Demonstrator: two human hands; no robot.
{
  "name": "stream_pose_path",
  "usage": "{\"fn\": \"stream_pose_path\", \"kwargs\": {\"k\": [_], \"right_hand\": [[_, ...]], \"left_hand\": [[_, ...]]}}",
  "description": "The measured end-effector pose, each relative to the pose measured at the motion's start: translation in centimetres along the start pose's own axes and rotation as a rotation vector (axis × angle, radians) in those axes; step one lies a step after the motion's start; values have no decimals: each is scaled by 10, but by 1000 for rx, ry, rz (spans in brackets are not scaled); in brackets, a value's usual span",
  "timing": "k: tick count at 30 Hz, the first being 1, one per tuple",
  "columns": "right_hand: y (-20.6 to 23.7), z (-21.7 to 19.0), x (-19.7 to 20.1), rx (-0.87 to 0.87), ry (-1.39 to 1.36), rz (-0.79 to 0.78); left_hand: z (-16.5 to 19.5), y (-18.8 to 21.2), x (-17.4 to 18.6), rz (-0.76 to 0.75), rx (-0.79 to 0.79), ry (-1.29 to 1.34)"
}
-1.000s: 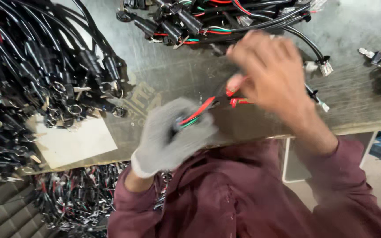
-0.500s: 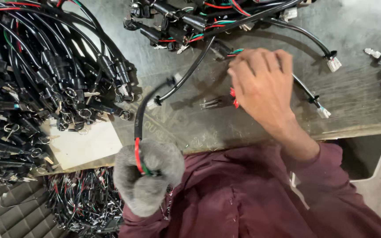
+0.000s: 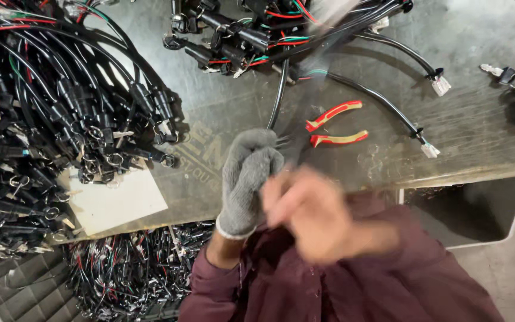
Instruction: The person sits at a workbench assembling wire harnesses. They pick up a black cable, strip and arrange its red and green wires, use pliers to crimp and seat terminals, attach connector housings, and place finished harnesses onto the table with the growing pile.
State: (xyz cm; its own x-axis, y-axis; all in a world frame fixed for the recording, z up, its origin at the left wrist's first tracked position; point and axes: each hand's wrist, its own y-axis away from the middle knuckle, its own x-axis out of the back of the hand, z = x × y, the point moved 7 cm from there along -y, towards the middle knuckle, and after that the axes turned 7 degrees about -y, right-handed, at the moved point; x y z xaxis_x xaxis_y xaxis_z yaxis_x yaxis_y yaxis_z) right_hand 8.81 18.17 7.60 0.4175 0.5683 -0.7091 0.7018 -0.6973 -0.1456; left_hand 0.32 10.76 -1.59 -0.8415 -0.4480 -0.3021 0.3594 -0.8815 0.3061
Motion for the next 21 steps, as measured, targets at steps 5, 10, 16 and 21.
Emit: {"fn": "stream_pose_path", "kwargs": {"k": [5,10,16,21], "right_hand": [[44,7,-9,-5,416,-554],[46,36,17,-27,1247,-567],[-1,18,4,33,1028,-500],[-4,-23,8,136,1009,-430]], "left_hand": [[4,21,-22,-328,363,-72],[44,13,29,-50,-141,732],[39,33,25,-23,-365,100],[41,40,12,-140,-278,362]]}}
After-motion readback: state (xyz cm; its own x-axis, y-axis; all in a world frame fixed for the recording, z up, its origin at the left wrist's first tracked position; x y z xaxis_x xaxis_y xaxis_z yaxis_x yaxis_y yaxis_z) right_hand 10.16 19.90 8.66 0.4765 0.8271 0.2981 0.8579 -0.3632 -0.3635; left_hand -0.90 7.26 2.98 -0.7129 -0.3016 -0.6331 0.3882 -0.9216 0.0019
